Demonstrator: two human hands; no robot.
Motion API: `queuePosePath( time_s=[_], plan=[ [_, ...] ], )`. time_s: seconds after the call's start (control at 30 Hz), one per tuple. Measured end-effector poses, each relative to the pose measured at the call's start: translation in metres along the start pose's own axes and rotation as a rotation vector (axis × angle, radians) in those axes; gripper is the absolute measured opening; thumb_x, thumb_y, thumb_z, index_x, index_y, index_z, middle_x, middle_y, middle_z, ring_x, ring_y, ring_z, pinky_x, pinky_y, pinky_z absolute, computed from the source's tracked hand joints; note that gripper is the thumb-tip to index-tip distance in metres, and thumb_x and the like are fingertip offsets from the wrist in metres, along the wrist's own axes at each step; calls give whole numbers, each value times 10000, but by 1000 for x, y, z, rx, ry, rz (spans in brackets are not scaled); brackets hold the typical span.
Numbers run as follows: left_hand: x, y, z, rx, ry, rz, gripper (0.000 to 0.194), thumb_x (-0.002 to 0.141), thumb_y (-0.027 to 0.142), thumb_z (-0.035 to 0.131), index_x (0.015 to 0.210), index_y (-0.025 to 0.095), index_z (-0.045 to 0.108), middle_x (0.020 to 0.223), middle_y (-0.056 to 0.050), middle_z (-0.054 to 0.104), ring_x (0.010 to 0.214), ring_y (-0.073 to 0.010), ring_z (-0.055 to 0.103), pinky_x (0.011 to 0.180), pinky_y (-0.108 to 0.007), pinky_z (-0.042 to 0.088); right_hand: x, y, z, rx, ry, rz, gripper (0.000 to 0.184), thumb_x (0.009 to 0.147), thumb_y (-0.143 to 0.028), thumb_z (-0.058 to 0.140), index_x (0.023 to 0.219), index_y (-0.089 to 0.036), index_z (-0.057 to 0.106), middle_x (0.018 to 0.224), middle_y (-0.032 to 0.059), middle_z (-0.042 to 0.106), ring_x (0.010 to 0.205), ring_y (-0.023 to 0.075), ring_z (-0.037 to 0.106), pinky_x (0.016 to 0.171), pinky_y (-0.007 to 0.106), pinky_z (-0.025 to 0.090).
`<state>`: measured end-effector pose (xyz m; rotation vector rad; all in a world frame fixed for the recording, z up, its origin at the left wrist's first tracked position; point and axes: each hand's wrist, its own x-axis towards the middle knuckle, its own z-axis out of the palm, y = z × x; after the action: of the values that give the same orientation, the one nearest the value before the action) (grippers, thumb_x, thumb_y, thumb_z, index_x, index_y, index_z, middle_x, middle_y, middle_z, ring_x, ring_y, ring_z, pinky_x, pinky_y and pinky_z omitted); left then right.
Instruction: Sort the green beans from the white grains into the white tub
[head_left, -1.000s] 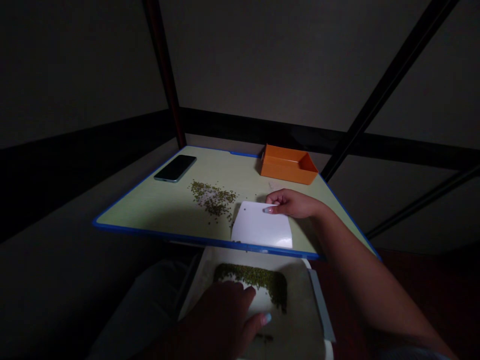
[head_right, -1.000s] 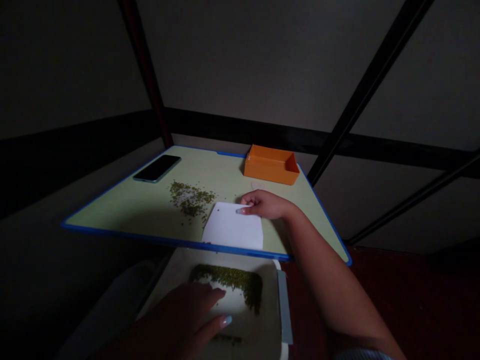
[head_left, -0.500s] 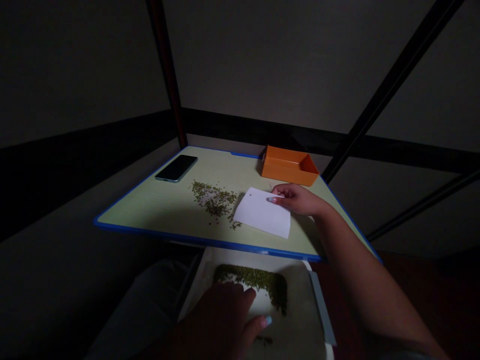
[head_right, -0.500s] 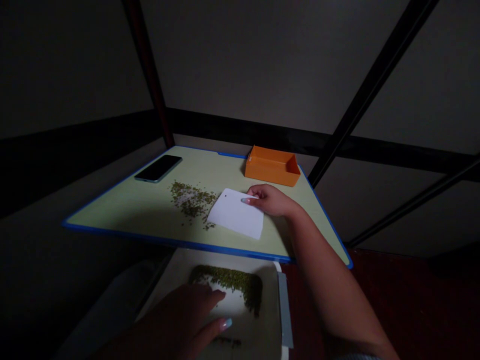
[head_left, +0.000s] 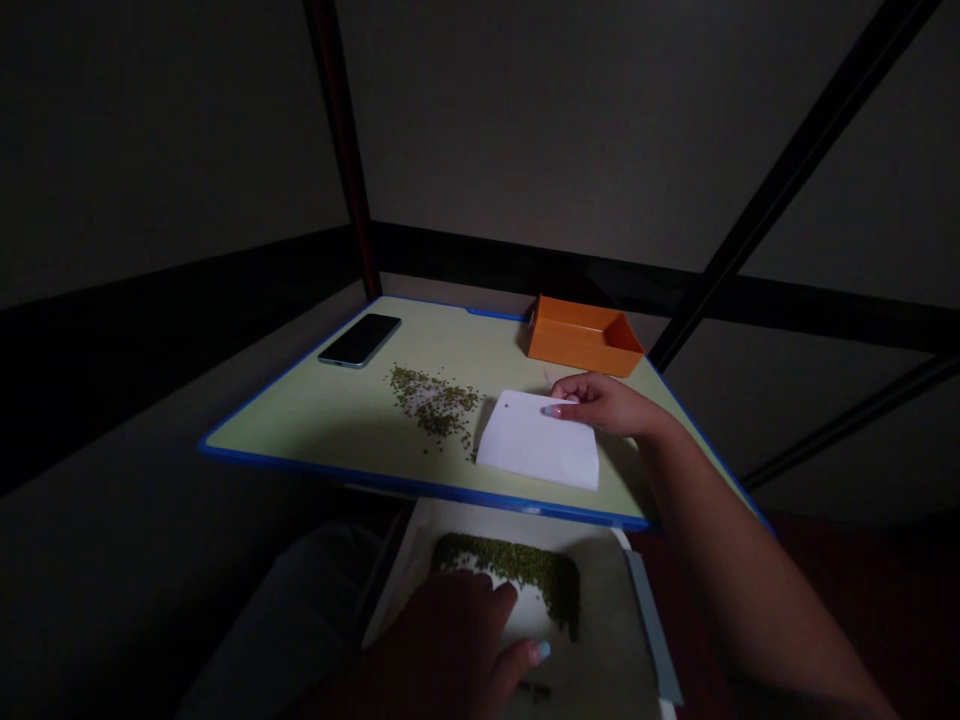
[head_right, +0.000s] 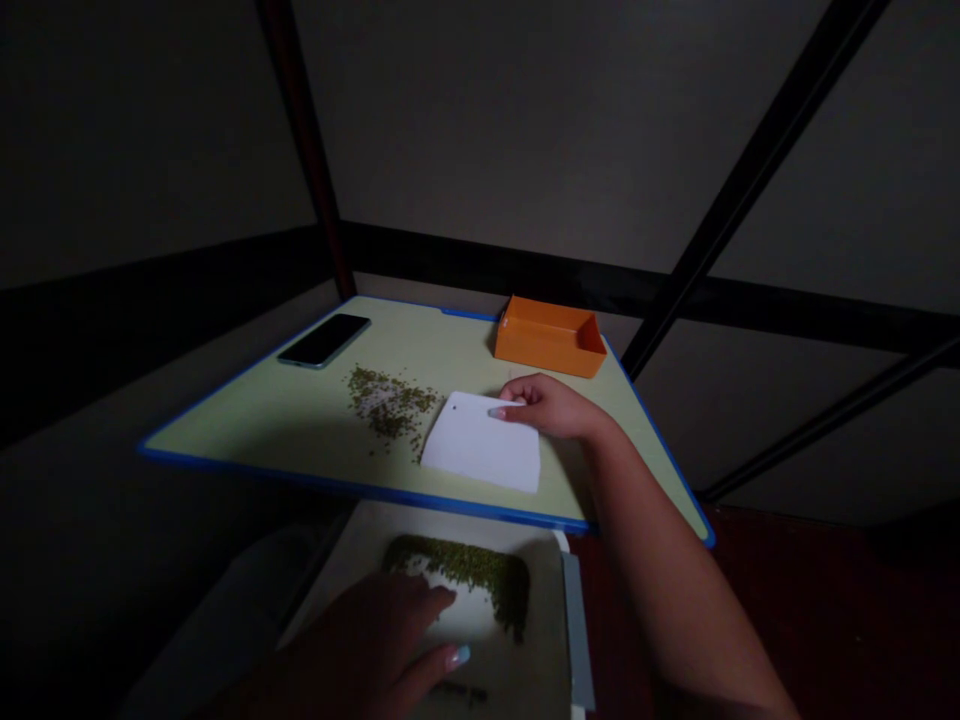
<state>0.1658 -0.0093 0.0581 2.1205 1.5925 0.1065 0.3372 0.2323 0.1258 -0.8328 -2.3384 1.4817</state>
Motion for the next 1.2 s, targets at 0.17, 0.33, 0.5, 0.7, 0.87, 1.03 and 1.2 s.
queuePosePath(
  time_s=[0.17, 0.33, 0.5, 0.7, 0.87, 1.03, 1.2],
  plan=[
    [0, 1, 0, -1, 4, -10, 371, 903, 406, 616, 1152, 138, 677, 1101, -159, 693, 1037, -348, 649, 902, -511, 518, 2, 4, 1, -11, -49, -6, 458, 717, -585, 723, 720, -152, 576, 604, -30, 540, 558, 88, 472, 514, 226, 331],
    [0, 1, -1, -8, 23, -16, 359, 895, 402, 623, 1124, 133, 684, 1074, -159, 697, 1005, -347, 659, 876, -516, 529, 3, 6, -1, -73, -23, -17, 421, 753, -548, 704, 706, -157, 555, 591, -46, 491, 549, 77, 431, 511, 225, 312],
    [0, -1, 2, -7, 50, 8, 333, 889, 398, 625, 1097, 146, 688, 1051, -148, 701, 979, -342, 666, 856, -521, 537, 5, 6, -2, -114, 7, 2, 405, 752, -531, 700, 696, -160, 547, 592, -43, 485, 552, 80, 417, 513, 234, 303],
    [0, -6, 9, 23, 81, 23, 344, 896, 426, 606, 1090, 154, 686, 1054, -152, 699, 978, -345, 666, 856, -522, 540, 5, 7, -2, -133, 64, 24, 386, 732, -516, 710, 694, -167, 549, 594, -38, 491, 551, 88, 422, 516, 245, 303],
    [0, -4, 7, 36, 69, 32, 340, 901, 415, 604, 1098, 150, 684, 1058, -149, 699, 974, -335, 666, 857, -511, 542, 4, 7, -3, -109, 70, 20, 397, 719, -531, 712, 703, -168, 553, 595, -43, 482, 541, 87, 410, 514, 246, 290],
    [0, 0, 2, 19, 35, 14, 334, 901, 408, 603, 1102, 152, 683, 1052, -146, 700, 986, -333, 663, 871, -509, 532, 4, 7, -1, -70, 31, 18, 449, 707, -585, 704, 723, -163, 555, 608, -40, 497, 543, 88, 425, 520, 244, 298],
    [1, -2, 0, -11, 54, 11, 321, 895, 397, 620, 1093, 153, 687, 1047, -148, 702, 982, -333, 663, 872, -507, 529, 3, 3, 1, -54, 43, 11, 487, 687, -620, 712, 710, -162, 549, 595, -46, 488, 537, 82, 419, 514, 237, 294]
  ],
)
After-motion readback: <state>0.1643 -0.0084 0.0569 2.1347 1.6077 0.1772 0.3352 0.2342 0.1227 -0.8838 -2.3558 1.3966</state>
